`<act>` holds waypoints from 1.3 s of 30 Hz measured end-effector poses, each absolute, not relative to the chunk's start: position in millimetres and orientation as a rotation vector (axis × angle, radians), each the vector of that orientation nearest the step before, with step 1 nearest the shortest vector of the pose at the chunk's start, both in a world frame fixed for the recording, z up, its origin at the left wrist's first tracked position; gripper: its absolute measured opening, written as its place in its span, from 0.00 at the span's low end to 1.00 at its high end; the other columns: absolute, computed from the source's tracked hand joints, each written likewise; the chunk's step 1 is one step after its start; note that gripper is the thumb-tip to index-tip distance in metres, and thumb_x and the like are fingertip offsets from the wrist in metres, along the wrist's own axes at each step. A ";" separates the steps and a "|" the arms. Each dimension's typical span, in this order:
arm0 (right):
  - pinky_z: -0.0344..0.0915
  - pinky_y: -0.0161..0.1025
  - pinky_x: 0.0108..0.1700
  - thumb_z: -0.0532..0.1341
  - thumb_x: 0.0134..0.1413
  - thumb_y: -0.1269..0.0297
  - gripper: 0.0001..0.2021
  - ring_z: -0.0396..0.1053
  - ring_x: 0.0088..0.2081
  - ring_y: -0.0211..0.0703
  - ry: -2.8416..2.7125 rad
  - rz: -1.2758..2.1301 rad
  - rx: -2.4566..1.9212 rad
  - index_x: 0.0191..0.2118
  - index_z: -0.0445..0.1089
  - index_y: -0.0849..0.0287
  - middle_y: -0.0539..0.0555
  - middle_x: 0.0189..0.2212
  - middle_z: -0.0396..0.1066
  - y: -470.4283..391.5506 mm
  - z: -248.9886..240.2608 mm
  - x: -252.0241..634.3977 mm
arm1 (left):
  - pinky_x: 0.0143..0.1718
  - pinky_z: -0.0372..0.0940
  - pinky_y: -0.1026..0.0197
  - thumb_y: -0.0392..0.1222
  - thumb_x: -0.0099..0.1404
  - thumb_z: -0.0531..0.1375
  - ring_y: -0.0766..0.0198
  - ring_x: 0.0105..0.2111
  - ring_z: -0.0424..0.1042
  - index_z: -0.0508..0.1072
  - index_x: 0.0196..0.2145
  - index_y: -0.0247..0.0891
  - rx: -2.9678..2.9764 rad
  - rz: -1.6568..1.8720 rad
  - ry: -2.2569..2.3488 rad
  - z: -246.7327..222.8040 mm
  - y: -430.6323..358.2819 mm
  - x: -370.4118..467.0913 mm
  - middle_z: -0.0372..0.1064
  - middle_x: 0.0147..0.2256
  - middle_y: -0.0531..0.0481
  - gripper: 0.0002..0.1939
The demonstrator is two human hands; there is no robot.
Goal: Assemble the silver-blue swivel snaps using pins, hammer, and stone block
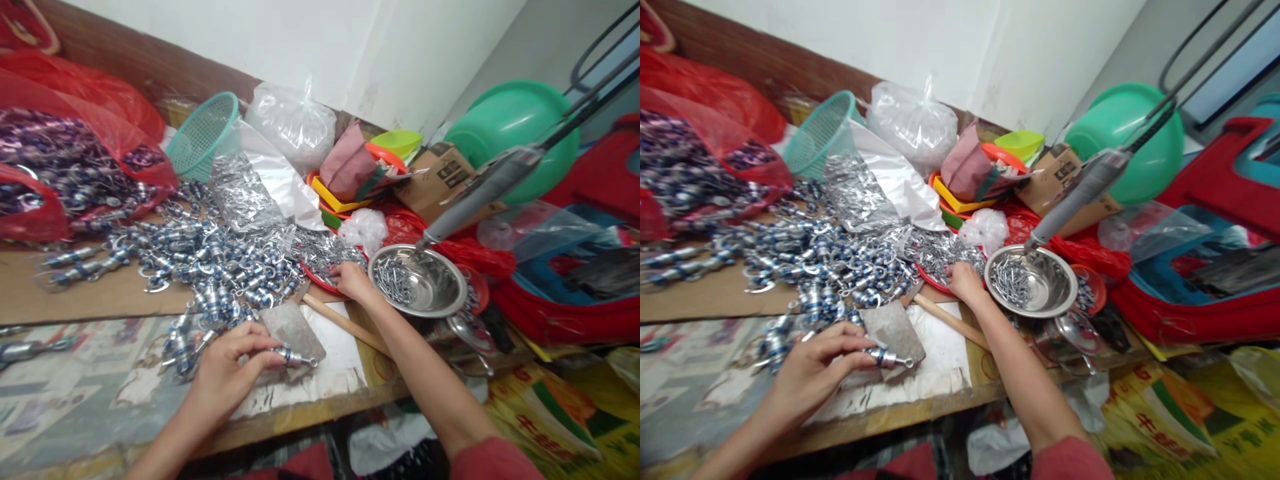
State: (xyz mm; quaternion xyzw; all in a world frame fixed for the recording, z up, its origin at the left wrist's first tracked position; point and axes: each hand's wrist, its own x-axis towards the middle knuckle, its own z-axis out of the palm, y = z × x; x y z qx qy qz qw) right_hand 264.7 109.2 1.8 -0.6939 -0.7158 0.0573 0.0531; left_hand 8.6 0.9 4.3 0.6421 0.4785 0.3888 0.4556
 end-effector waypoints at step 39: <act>0.68 0.36 0.39 0.62 0.46 0.74 0.17 0.70 0.38 0.41 -2.014 0.319 -0.953 0.45 0.64 0.59 0.57 0.37 0.71 -35.5 14.1 180.7 | 0.32 0.61 0.66 0.38 0.52 0.61 0.63 0.29 0.69 0.77 0.23 0.41 1.468 1.036 1.147 17.1 -11.7 6.0 0.71 0.26 0.52 0.04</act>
